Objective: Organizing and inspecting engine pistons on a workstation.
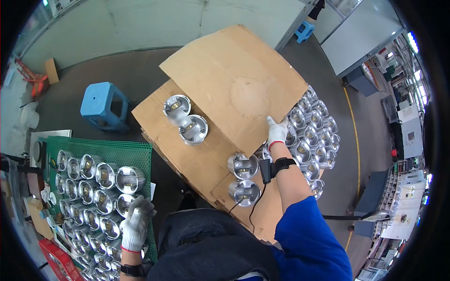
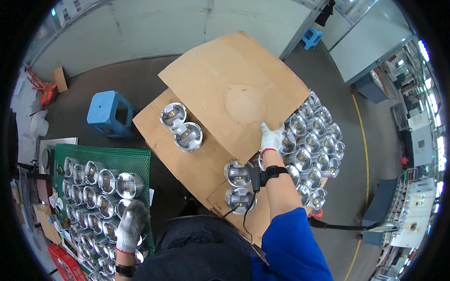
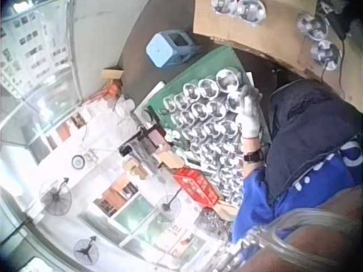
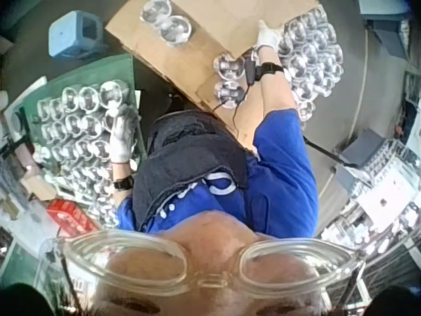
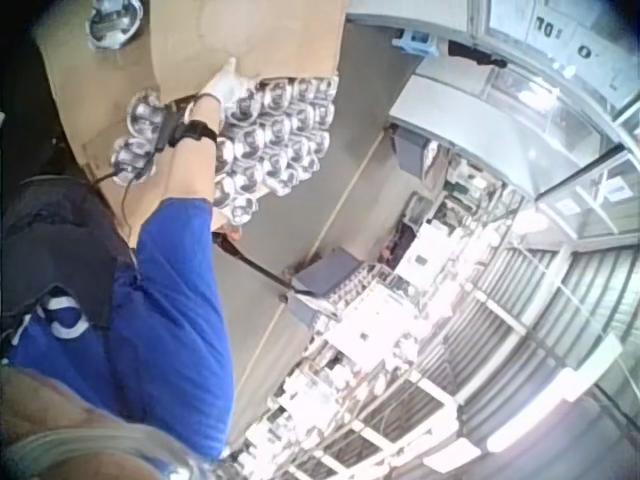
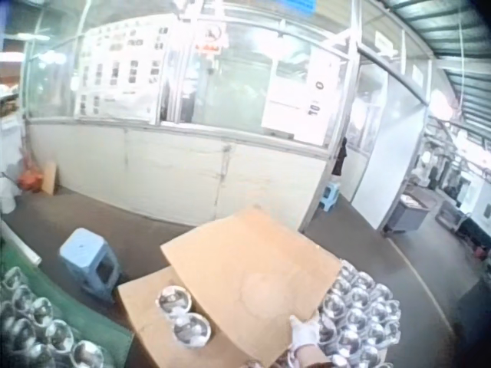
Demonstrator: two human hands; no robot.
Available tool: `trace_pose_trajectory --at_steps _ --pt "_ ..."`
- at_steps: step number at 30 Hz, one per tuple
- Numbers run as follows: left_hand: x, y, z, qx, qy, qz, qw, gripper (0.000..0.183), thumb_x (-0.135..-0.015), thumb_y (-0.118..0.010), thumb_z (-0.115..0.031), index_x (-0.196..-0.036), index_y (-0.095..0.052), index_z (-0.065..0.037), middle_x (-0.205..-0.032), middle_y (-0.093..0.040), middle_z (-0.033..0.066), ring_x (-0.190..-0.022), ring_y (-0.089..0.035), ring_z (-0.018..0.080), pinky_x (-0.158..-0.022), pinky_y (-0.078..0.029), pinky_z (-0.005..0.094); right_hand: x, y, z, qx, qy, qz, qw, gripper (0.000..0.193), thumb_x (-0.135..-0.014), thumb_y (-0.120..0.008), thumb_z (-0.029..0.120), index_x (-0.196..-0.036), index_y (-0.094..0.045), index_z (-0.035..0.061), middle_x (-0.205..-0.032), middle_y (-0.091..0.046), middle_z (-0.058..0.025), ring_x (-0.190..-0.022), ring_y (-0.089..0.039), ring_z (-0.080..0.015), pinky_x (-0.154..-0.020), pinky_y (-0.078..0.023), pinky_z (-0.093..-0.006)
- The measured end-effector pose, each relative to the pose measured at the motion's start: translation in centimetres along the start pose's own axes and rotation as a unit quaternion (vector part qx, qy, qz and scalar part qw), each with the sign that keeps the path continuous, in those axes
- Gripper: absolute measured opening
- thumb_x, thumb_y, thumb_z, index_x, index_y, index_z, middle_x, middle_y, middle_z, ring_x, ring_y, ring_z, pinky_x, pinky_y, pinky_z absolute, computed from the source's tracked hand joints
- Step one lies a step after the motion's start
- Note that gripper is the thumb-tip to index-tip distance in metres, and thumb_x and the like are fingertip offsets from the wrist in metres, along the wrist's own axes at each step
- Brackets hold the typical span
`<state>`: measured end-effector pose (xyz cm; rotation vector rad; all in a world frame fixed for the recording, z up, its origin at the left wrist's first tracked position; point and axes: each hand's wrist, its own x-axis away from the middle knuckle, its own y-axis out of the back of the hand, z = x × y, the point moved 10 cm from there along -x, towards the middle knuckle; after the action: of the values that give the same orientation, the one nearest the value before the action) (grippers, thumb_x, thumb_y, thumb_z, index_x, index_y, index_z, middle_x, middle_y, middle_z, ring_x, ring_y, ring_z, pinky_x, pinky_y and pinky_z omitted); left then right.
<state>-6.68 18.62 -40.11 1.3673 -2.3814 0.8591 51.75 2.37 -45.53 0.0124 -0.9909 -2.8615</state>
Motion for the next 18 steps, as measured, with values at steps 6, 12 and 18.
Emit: trace_pose_trajectory --at_steps 6,12,18 --pt "0.8 1.9 0.4 0.018 -0.004 -0.015 1.000 0.071 -0.091 -0.065 -0.044 -0.143 -0.039 -0.002 -0.133 -0.052 0.0166 -0.119 -0.054 0.0281 -0.102 -0.046 0.0458 -0.5 -1.8 -3.2 -0.293 -0.205 0.119 0.926 0.049 -0.097 -0.058 0.033 -0.136 -0.048 0.0048 -0.126 -0.062 -0.0111 -0.108 -0.062 -0.0294 -0.092 -0.051 -0.0449" --pt "1.0 0.3 0.1 -0.009 0.011 0.004 1.000 0.067 -0.093 -0.063 -0.038 -0.142 -0.040 -0.001 -0.132 -0.052 0.0174 -0.119 -0.055 0.0283 -0.102 -0.046 0.0455 0.2 -2.8 0.6 -0.462 -0.282 0.228 0.809 0.046 -0.095 -0.062 0.036 -0.129 -0.053 0.0060 -0.124 -0.062 -0.0134 -0.114 -0.060 -0.0311 -0.098 -0.048 -0.0499" --pt "0.9 -1.5 0.1 -0.050 0.017 0.037 0.998 0.068 -0.093 -0.062 -0.040 -0.143 -0.038 0.000 -0.133 -0.051 0.0183 -0.121 -0.053 0.0287 -0.104 -0.044 0.0463 1.6 -1.3 2.0 -0.398 -0.250 0.208 0.858 0.038 -0.091 -0.069 0.030 -0.120 -0.060 0.0066 -0.118 -0.065 -0.0120 -0.111 -0.061 -0.0274 -0.096 -0.049 -0.0421"
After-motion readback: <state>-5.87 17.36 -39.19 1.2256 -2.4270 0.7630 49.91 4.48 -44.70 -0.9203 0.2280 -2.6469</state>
